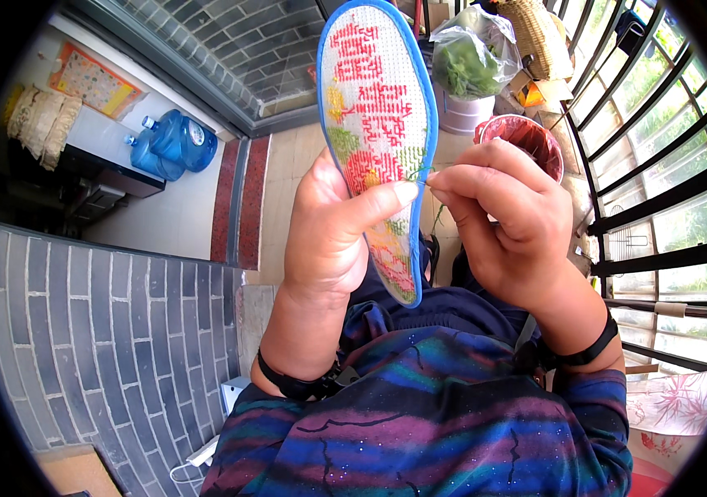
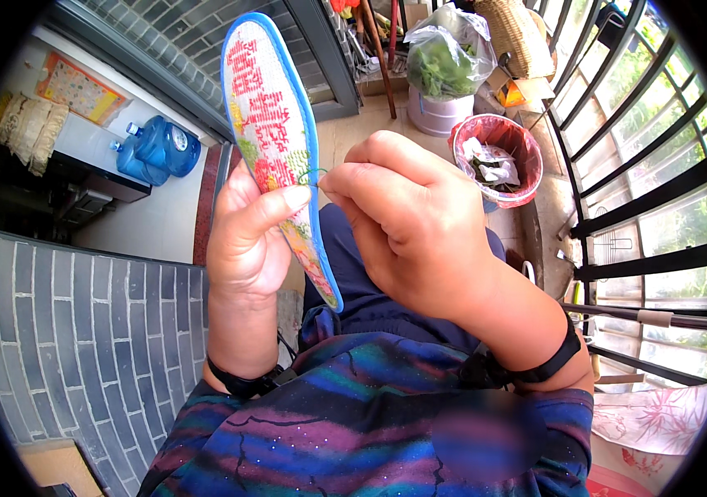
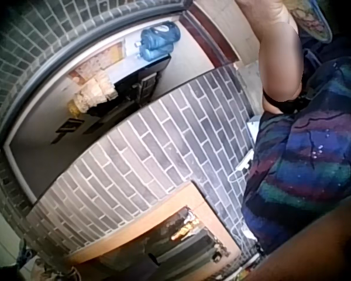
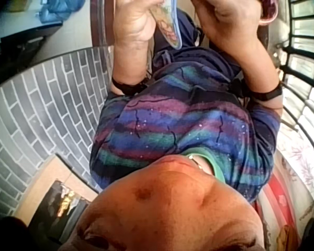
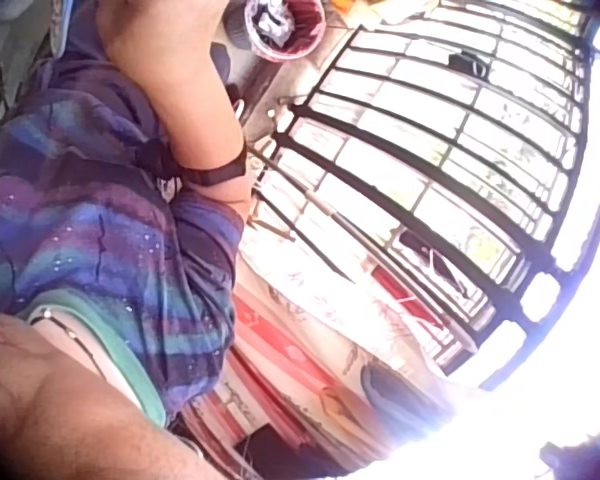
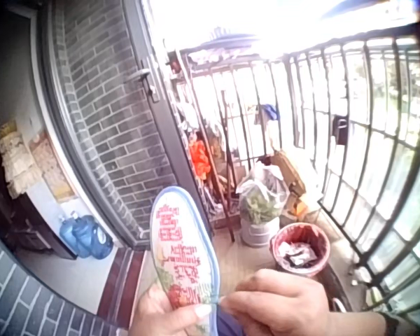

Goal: The person sews patterns onto a blue shoe insole by hand with a needle and thread, pulling the thread through the material and using nail clippers to cut the thread.

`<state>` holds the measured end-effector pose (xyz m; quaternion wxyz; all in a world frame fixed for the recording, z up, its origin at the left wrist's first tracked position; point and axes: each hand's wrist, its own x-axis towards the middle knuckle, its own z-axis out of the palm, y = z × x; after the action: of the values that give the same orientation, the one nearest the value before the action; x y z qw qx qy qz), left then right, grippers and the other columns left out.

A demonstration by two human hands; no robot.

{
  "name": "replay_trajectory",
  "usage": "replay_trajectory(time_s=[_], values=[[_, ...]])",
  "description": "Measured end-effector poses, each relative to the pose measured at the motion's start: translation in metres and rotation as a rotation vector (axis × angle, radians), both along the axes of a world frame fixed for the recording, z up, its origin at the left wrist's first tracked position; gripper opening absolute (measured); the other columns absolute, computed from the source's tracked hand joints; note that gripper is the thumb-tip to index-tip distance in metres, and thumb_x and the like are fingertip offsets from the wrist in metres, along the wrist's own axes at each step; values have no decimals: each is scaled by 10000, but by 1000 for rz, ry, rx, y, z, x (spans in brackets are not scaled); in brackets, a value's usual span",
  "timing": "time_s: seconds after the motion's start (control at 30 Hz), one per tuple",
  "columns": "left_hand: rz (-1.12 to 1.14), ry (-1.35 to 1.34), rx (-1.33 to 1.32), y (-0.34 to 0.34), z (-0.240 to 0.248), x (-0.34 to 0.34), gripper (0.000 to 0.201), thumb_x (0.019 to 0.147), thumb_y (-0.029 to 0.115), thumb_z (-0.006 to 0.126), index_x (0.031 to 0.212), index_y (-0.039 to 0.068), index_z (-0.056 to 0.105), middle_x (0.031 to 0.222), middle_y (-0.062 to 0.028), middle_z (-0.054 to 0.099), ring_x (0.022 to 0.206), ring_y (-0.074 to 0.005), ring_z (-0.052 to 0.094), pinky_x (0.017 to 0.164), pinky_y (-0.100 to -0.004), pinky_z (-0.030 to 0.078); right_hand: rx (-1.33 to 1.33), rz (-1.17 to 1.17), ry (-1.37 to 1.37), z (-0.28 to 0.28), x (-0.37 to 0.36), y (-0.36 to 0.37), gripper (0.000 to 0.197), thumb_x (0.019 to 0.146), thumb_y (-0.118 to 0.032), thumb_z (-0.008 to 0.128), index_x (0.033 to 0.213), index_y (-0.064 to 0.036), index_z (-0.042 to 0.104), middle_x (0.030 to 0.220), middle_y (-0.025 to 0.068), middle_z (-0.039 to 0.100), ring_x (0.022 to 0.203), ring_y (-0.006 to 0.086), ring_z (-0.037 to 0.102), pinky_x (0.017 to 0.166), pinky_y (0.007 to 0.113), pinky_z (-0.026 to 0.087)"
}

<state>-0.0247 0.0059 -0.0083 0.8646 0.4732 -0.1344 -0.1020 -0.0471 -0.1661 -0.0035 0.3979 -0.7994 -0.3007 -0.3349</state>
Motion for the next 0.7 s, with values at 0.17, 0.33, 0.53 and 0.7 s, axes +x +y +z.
replay_trajectory(time_s=[0.17, 0.33, 0.53, 0.7], values=[[92, -78, 69, 1, 1, 0, 419, 766, -79, 643, 1165, -16, 531, 1054, -85, 658, 919, -139, 644, 844, -287, 501, 84, 18, 99, -3, 0, 0, 171, 747, 61, 669, 896, -20, 645, 791, 101, 583, 662, 258, 606, 573, 319, 484], [285, -186, 209, -8, 9, -5, 415, 752, -126, 648, 1139, -44, 522, 1031, -104, 669, 893, -137, 664, 803, -268, 525, 109, -14, 115, -8, 4, -3, 136, 758, 56, 669, 868, -20, 643, 785, 99, 583, 654, 238, 603, 576, 309, 486], [344, -279, 278, -9, 11, -6, 409, 745, -117, 663, 1123, -50, 521, 1013, -107, 675, 885, -132, 664, 798, -265, 523, 169, -23, 203, -9, 3, -4, 117, 764, 73, 660, 839, -3, 610, 761, 88, 565, 640, 211, 585, 570, 297, 475], [360, -260, 285, -11, 13, -7, 408, 747, -115, 662, 1124, -45, 524, 1019, -105, 674, 886, -131, 664, 799, -266, 524, 138, -3, 161, -11, 6, -4, 129, 767, 76, 649, 851, -4, 593, 783, 97, 563, 655, 222, 584, 580, 304, 473]])
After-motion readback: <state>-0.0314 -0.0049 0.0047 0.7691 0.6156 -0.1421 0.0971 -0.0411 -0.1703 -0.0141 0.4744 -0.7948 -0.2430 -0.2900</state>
